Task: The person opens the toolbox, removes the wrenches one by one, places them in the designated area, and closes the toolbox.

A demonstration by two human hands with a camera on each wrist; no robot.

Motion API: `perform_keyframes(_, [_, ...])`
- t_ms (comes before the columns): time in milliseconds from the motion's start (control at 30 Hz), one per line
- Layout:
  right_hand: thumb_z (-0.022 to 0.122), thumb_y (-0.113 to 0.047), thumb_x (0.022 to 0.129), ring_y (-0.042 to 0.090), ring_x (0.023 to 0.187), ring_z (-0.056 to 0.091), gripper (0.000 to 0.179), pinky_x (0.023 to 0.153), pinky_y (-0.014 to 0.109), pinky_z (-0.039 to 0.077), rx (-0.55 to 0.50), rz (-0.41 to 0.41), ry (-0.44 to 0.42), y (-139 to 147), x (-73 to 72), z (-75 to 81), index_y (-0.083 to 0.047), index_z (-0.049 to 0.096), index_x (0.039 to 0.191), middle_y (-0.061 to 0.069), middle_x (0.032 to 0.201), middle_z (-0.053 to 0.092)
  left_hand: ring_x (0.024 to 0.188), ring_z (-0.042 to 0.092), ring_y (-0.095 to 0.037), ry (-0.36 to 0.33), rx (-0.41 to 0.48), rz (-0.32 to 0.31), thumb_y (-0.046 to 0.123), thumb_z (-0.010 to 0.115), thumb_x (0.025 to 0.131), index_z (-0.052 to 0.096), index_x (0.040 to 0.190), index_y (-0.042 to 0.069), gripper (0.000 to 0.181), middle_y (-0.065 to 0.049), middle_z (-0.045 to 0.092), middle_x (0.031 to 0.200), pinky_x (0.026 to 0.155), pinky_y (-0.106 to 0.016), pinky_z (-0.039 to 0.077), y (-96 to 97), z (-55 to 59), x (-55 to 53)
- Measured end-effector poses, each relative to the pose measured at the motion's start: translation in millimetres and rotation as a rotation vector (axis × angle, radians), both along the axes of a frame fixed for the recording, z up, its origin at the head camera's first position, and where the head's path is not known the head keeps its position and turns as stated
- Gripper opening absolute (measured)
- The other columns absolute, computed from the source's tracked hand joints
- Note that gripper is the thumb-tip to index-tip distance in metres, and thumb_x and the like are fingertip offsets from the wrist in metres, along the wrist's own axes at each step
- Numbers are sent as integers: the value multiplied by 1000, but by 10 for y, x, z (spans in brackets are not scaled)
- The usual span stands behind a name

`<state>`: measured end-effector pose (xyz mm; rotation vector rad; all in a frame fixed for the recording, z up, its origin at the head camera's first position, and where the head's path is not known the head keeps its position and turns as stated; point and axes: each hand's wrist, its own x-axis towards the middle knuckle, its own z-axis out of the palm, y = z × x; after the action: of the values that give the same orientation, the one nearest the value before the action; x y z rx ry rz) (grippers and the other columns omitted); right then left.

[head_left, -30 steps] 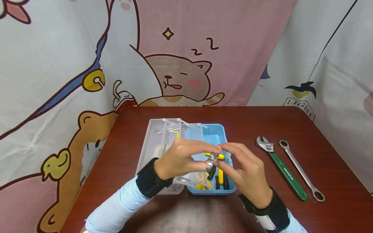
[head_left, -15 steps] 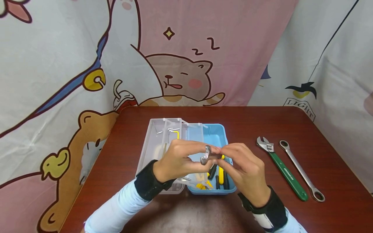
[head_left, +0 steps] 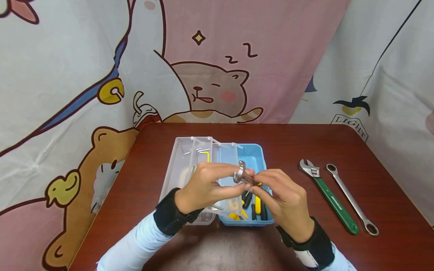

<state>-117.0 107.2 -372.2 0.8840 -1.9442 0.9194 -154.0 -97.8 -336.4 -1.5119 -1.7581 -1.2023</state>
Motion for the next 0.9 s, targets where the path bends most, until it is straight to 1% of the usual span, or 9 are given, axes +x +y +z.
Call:
perform_keyframes(100, [74, -24, 82, 15, 84, 60, 24, 63, 20, 47, 1, -7, -4, -5, 1, -4, -10, 71, 102, 1, 93, 67, 95, 66, -10, 5, -3, 22, 7, 75, 78, 68, 107, -1, 31, -8, 71, 99, 79, -24, 51, -12, -3, 6])
perform_keyframes(233, [75, -23, 81, 14, 84, 59, 25, 60, 17, 43, 3, -21, -21, -6, 6, -5, -11, 71, 101, 0, 93, 68, 95, 66, -11, -9, 11, 57, 10, 76, 79, 68, 108, 0, 32, -8, 71, 100, 80, -26, 52, -72, -5, 16])
perform_keyframes(333, [78, -19, 77, 12, 82, 57, 27, 55, 15, 36, 0, -28, -34, -6, 10, 3, -12, 71, 101, -1, 92, 68, 96, 66, -13, -43, 37, 85, 12, 75, 80, 68, 109, 0, 33, -8, 71, 102, 80, -29, 52, -157, -6, 28])
perform_keyframes(500, [82, -12, 69, 11, 81, 54, 33, 53, 14, 34, -9, -43, -63, -5, 25, 27, -13, 72, 101, -2, 92, 68, 97, 66, -15, -109, 75, 156, 13, 73, 82, 68, 111, 1, 32, -8, 70, 105, 81, -33, 53, -329, -12, 50])
perform_keyframes(700, [82, -7, 66, 11, 81, 54, 36, 53, 14, 34, -23, -62, -86, -11, 37, 35, -13, 72, 100, -2, 91, 68, 94, 68, -20, -158, 152, 229, 5, 75, 78, 69, 109, 1, 32, -9, 70, 104, 79, -36, 53, -530, -19, 64])
perform_keyframes(833, [83, -9, 67, 10, 81, 54, 36, 53, 14, 33, -24, -78, -110, 3, 26, 0, -14, 72, 101, -4, 92, 68, 93, 68, -23, -196, 206, 264, -4, 73, 74, 68, 109, -1, 35, -13, 70, 104, 79, -36, 53, -687, -33, 82])
perform_keyframes(867, [83, -9, 67, 10, 82, 54, 36, 53, 14, 34, -22, -81, -117, 9, 24, -12, -14, 73, 101, -4, 93, 68, 93, 68, -24, -206, 222, 274, -7, 73, 73, 68, 108, -2, 36, -14, 70, 104, 78, -35, 53, -731, -39, 89])
perform_keyframes(900, [83, -10, 67, 9, 82, 53, 36, 53, 14, 34, -20, -86, -126, 16, 22, -23, -15, 72, 101, -4, 93, 68, 93, 68, -25, -214, 235, 295, -8, 72, 73, 68, 108, -3, 36, -15, 69, 104, 74, -28, 54, -777, -41, 99])
